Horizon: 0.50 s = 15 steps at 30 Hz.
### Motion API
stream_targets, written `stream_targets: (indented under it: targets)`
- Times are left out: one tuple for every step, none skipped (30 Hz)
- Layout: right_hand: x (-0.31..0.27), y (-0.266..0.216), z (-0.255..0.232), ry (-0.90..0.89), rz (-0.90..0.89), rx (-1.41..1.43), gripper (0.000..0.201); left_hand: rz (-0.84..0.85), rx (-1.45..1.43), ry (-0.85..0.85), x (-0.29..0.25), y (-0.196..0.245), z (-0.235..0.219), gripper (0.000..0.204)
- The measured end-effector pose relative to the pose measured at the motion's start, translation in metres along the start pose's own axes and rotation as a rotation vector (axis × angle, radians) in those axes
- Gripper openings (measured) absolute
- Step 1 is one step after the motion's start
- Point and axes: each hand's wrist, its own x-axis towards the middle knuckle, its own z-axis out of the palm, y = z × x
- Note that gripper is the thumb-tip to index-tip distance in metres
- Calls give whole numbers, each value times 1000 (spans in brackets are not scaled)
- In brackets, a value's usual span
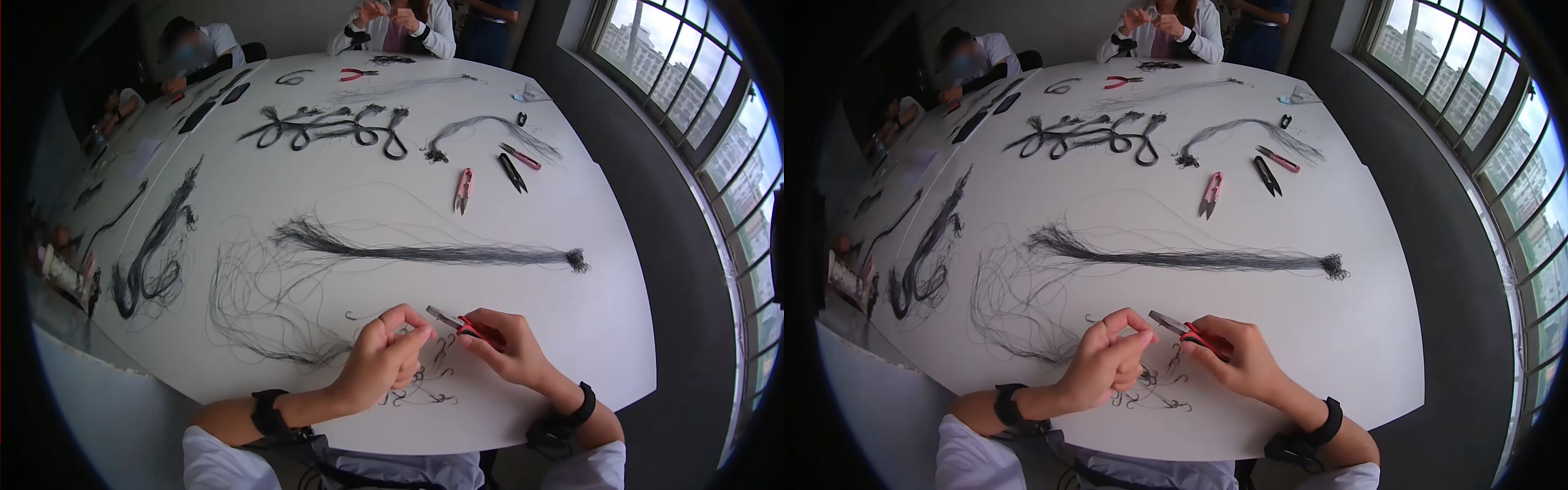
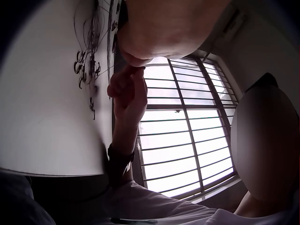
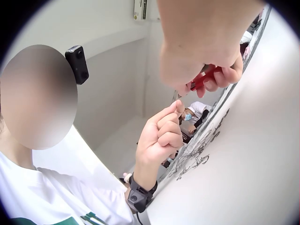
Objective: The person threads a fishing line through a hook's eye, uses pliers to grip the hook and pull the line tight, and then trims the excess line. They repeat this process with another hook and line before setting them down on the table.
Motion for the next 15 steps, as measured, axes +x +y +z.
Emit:
stream_targets:
  targets:
    - [0,-1,0,7,10,22,23,1,-13,-9,0,0,0,8]
    - [0,-2,-1,6,14,24,23,3,-26,-17,1,0,0,8]
    - [1,-4,-1,27,-15,-9,23,0,-28,-16,1,-1,0,8]
    - [1,-5,0,50,-44,-42,23,-4,-44,-12,1,-2,0,8]
    - [1,-3,1,49,-42,-42,23,-8,-60,-9,2,-2,0,8]
    - [1,-1,3,86,-89,-75,23,-10,-62,-7,2,-2,0,8]
    - [1,1,5,124,-136,-106,24,-9,-65,-6,1,-2,0,8]
    - [0,1,4,123,-135,-102,24,-6,-67,-6,1,-2,1,8]
    - [0,1,2,63,-27,1,24,-9,-67,-3,1,-1,1,8]
    - [0,1,0,4,80,103,24,-6,-72,-8,1,-1,2,8]
    - [0,4,-1,4,81,105,24,-3,-76,-14,1,0,2,8]
    - [1,8,0,-19,119,178,24,-4,-75,-13,1,-1,2,8]
    - [2,11,0,-42,158,251,25,-8,-79,-13,2,-2,1,8]
    - [2,10,2,-42,159,252,25,-12,-83,-13,2,-2,0,8]
    - [2,10,4,75,-32,26,25,-13,-83,-13,3,-2,0,8]
